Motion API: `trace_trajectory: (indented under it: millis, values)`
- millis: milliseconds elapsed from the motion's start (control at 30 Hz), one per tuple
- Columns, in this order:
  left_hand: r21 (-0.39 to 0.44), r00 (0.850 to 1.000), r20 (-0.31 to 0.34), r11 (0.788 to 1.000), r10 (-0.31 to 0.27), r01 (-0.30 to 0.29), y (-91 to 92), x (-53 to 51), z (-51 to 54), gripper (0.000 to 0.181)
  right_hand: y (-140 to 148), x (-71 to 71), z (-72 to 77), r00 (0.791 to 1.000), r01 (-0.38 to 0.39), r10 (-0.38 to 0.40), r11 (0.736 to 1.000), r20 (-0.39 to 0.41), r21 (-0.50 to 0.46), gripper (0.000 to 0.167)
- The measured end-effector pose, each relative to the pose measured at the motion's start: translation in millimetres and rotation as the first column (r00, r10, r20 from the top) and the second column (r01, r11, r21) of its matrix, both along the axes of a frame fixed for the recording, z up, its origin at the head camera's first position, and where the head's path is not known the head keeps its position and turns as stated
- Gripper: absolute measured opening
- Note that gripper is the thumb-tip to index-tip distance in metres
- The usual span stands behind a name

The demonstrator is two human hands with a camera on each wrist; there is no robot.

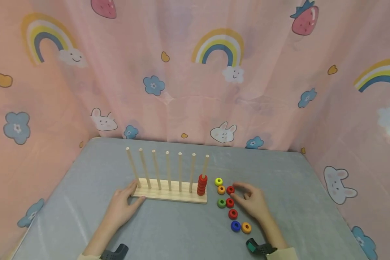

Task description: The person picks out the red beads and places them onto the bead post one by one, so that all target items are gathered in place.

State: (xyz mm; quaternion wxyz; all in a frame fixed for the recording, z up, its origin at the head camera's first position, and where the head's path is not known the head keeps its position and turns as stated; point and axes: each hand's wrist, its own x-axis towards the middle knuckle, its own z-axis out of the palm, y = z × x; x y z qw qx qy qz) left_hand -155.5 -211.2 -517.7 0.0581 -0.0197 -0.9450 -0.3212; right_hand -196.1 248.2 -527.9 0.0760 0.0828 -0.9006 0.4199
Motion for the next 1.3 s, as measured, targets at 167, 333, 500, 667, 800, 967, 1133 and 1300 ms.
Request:
trace_trajectory:
  millis: [167,333,500,667,800,967,1133,1300]
  values:
    - [0.002,1.0,-0.005,1.0,0.0,0.0,-0.3,0.1,-0.4,0.072,-0.4,0.6,-0.6,0.999,-0.017,0.016,1.0,-0.029,-0.005,0.037]
    - [0.002,1.0,-0.006,1.0,-0.001,0.001,-0.4,0.4,-0.1,0.072,-1.0,0.7,-0.9,0.999,-0.01,0.01,1.0,-0.033,0.013,0.035]
    - [-0.001,1.0,-0.011,1.0,-0.003,0.003,-0.5,0.6,-0.1,0.072,-1.4,-0.1,-1.9,0.997,-0.011,0.013,0.999,-0.073,0.039,0.033]
    - [0.003,1.0,-0.014,1.0,-0.004,0.004,-0.1,0.9,0.8,0.073,-2.7,-0.4,-1.9,0.997,-0.014,0.016,0.999,-0.077,0.035,0.032]
    - [0.003,1.0,-0.015,1.0,-0.002,0.002,0.2,1.0,1.1,0.072,-3.4,-0.7,-1.8,0.998,-0.015,0.017,0.999,-0.065,0.036,0.032]
    - [0.003,1.0,-0.013,1.0,-0.002,0.002,-0.3,0.7,-0.3,0.072,-3.6,0.1,-2.0,0.999,-0.003,0.004,0.999,-0.035,0.04,0.033]
    - [-0.001,1.0,-0.007,1.0,0.001,-0.001,-0.8,0.2,-1.0,0.073,-4.1,0.6,-2.0,1.0,0.004,-0.003,0.999,-0.027,0.036,0.033]
    - [-0.002,1.0,-0.005,1.0,0.0,0.0,-0.6,0.3,-0.7,0.073,-4.1,1.1,-1.6,0.999,0.0,0.001,1.0,-0.033,0.021,0.033]
